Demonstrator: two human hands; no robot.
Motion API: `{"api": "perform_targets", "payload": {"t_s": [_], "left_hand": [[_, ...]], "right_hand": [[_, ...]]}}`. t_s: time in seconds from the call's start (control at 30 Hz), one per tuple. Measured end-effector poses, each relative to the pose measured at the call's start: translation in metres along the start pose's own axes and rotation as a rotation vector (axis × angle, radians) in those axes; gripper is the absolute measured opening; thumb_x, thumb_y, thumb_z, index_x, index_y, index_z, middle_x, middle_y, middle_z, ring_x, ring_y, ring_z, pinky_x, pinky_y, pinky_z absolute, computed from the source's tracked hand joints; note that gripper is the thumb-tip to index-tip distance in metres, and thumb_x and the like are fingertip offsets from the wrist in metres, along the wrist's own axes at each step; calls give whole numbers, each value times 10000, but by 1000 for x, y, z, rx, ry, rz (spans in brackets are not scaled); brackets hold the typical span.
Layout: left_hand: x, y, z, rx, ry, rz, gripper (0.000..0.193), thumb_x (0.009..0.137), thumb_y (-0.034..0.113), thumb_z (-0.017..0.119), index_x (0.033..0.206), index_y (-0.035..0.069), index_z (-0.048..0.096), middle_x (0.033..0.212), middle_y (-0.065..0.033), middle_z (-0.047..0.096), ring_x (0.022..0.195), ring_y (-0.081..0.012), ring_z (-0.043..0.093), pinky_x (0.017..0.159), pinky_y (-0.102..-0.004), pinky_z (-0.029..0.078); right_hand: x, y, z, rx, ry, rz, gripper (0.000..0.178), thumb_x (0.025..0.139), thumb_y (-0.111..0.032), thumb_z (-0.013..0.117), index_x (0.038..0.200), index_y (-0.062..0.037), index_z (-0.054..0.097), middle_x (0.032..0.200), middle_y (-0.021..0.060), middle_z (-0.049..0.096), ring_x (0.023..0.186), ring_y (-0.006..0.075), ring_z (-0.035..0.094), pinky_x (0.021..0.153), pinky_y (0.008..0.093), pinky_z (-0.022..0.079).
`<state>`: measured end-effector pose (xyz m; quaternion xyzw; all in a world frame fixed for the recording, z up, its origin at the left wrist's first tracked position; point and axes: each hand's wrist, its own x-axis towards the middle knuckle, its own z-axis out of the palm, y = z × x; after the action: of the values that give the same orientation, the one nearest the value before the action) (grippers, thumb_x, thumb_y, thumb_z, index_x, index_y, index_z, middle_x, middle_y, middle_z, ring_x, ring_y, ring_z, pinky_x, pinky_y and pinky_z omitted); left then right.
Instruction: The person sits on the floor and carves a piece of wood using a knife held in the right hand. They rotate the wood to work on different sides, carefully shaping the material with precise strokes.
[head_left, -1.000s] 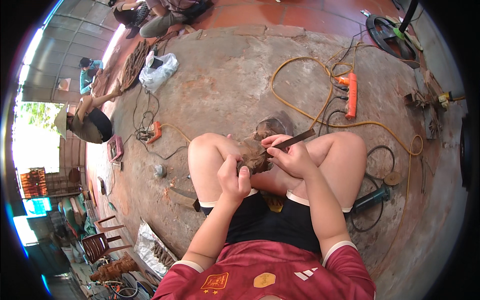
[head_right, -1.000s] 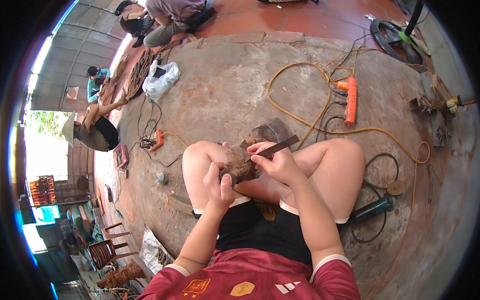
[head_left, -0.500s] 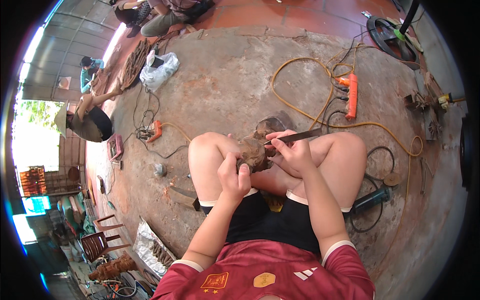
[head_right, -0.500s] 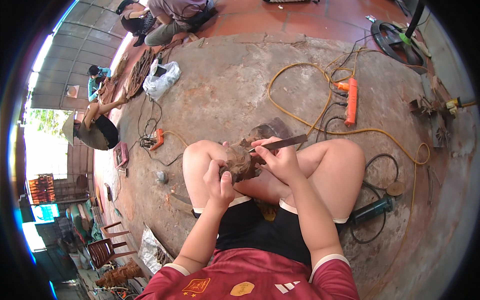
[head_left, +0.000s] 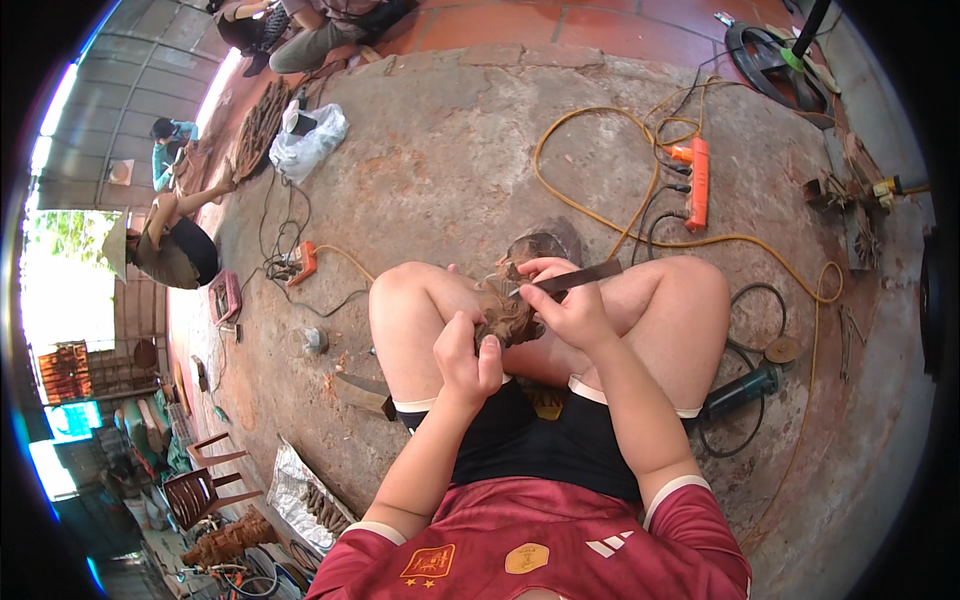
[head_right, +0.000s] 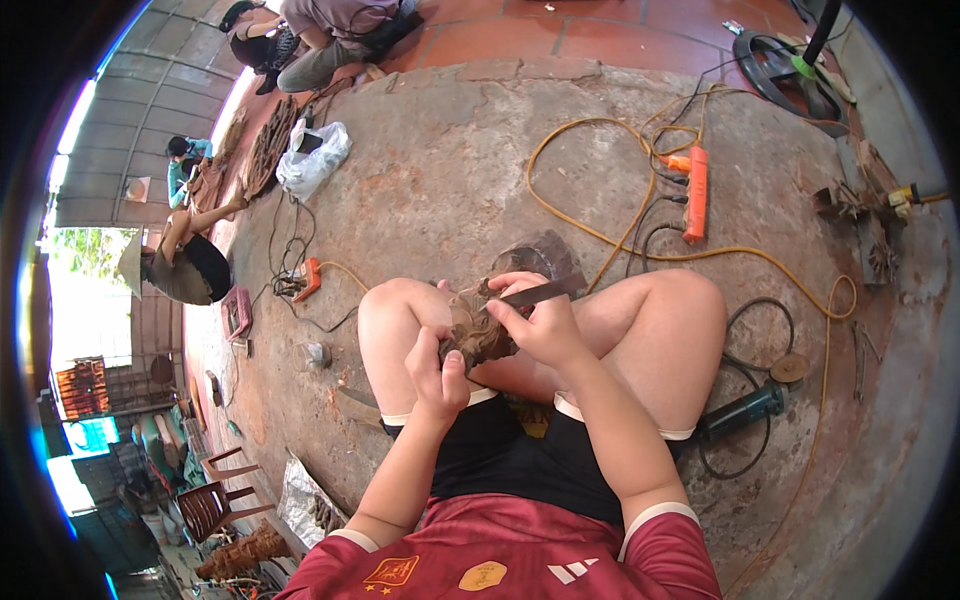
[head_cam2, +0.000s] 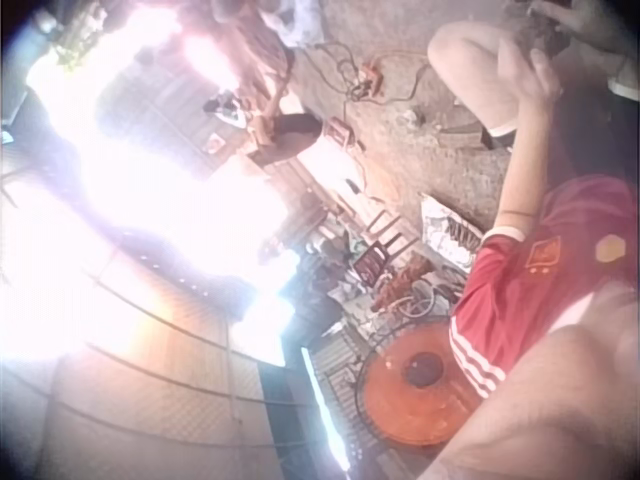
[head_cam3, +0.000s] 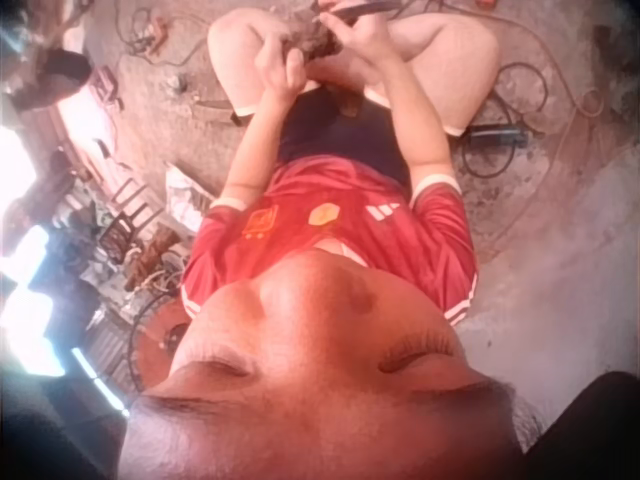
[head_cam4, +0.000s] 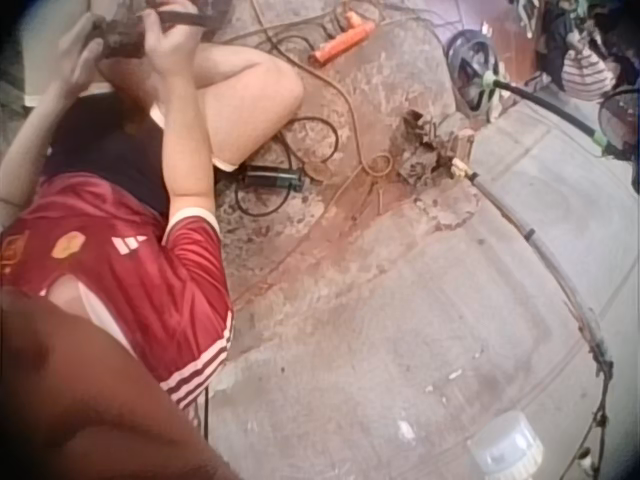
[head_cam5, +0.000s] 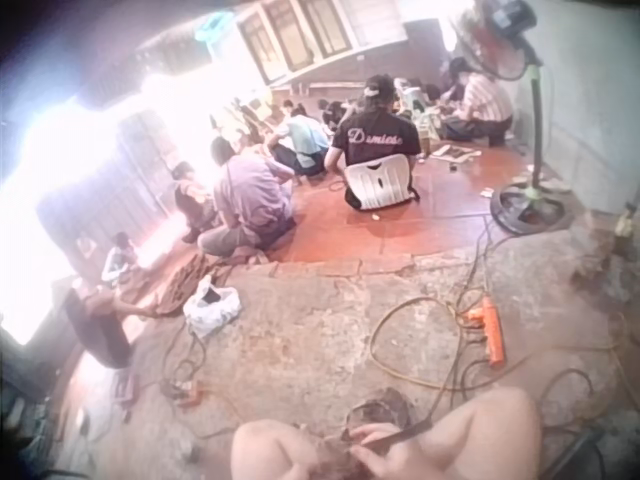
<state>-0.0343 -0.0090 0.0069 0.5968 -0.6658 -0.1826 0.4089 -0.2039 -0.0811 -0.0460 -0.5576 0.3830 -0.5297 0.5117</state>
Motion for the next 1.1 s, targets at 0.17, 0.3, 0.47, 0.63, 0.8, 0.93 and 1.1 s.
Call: {"api": "perform_targets", "payload": {"t_s": [0.17,0.3,0.47,0.63,0.8,0.93,1.1], "left_hand": [[0,2,0,9,5,4,239,825,198,550,881,-35,563,735,-205,547,637,-372,553,611,-415,460],[1,1,0,18,17,34,262,843,219,540,892,-37,568,738,-204,546,642,-373,555,613,-414,461],[2,0,-1,0,50,60,284,850,239,534,893,-40,574,743,-204,546,647,-376,559,615,-415,459],[-8,-5,-5,41,29,68,296,828,234,521,894,-49,571,746,-198,550,647,-354,554,619,-403,458],[-19,-10,-6,61,1,117,299,788,214,489,892,-57,560,738,-189,550,627,-315,536,613,-382,453],[-28,-20,-6,36,28,156,312,795,237,486,878,-57,554,729,-184,541,613,-298,527,594,-373,440],[-34,-23,-7,20,36,129,323,813,256,485,875,-53,552,727,-176,541,614,-281,529,592,-362,436]], "right_hand": [[0,-3,0,0,34,25,145,853,-56,727,771,-2,621,1025,139,694,946,209,651,823,350,504],[1,4,-4,59,105,77,131,860,-92,728,790,-13,649,1007,102,708,814,144,625,692,289,480],[8,14,-13,162,185,92,129,858,-107,737,791,-23,667,999,64,706,757,99,588,648,255,459],[6,13,-8,108,85,204,114,856,-122,748,826,-28,691,940,66,702,770,95,604,660,268,473],[7,28,-8,28,168,304,153,842,-167,758,886,-27,714,778,58,698,708,121,632,654,302,504],[9,38,-13,-66,110,356,175,836,-173,761,908,-21,712,780,55,692,726,120,628,664,294,507],[11,30,-15,-154,-72,198,231,807,-196,768,920,-4,708,909,137,726,819,241,694,737,360,533]]}}
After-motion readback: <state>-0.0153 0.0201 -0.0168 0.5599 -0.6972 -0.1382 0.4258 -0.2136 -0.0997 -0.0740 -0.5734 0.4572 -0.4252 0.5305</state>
